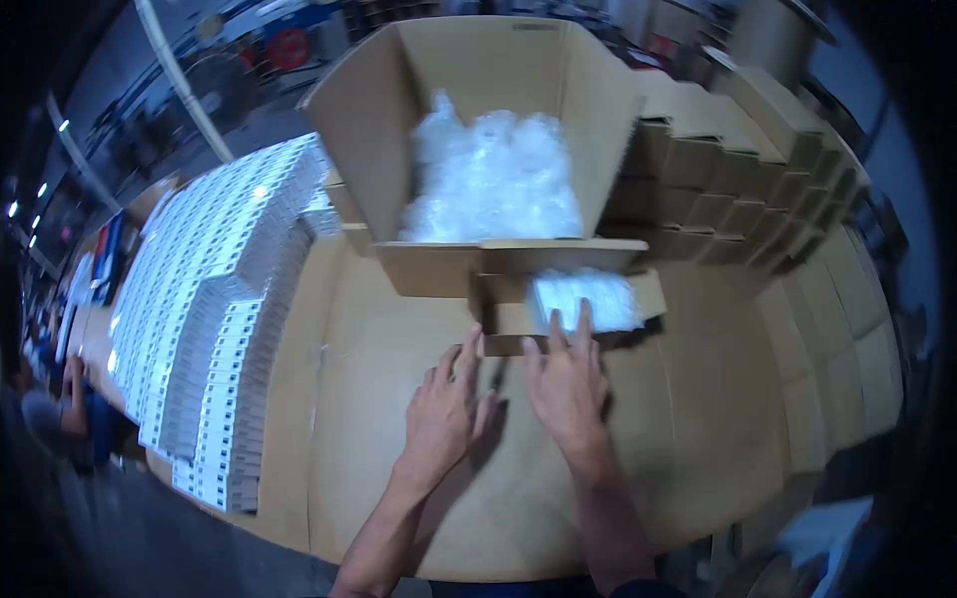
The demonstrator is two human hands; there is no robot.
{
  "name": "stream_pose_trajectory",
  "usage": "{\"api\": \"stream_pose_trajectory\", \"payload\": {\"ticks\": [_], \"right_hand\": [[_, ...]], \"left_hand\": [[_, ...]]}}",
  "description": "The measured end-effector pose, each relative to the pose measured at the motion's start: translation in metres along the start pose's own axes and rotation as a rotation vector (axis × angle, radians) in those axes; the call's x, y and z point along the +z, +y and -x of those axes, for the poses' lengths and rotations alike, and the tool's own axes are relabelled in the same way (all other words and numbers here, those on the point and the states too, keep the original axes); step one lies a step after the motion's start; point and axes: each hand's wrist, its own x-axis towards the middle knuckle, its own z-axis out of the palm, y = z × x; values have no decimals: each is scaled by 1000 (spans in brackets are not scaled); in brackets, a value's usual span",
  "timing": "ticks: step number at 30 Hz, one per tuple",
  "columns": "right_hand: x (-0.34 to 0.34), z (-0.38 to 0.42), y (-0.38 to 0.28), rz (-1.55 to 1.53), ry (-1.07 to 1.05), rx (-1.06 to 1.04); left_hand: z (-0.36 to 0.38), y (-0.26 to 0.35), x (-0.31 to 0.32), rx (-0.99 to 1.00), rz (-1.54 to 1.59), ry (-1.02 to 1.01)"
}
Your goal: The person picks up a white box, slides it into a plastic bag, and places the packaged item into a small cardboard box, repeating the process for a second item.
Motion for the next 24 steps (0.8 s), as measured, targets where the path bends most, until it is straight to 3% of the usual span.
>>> {"api": "stream_pose_trajectory", "payload": {"ticks": [2, 5, 12, 18, 24], "right_hand": [[-2, 0, -10, -53, 60, -15], [-1, -8, -53, -238, 282, -287], [56, -52, -195, -607, -250, -827], [110, -106, -304, -631, -214, -1057], [123, -116, -329, -479, -195, -1091]], "left_hand": [[7, -14, -20, -63, 33, 83], [16, -48, -49, -120, 45, 297], [3, -176, -139, -286, -129, 786], [-16, -249, -174, -211, -373, 729], [-18, -260, -169, -238, -355, 759]]}}
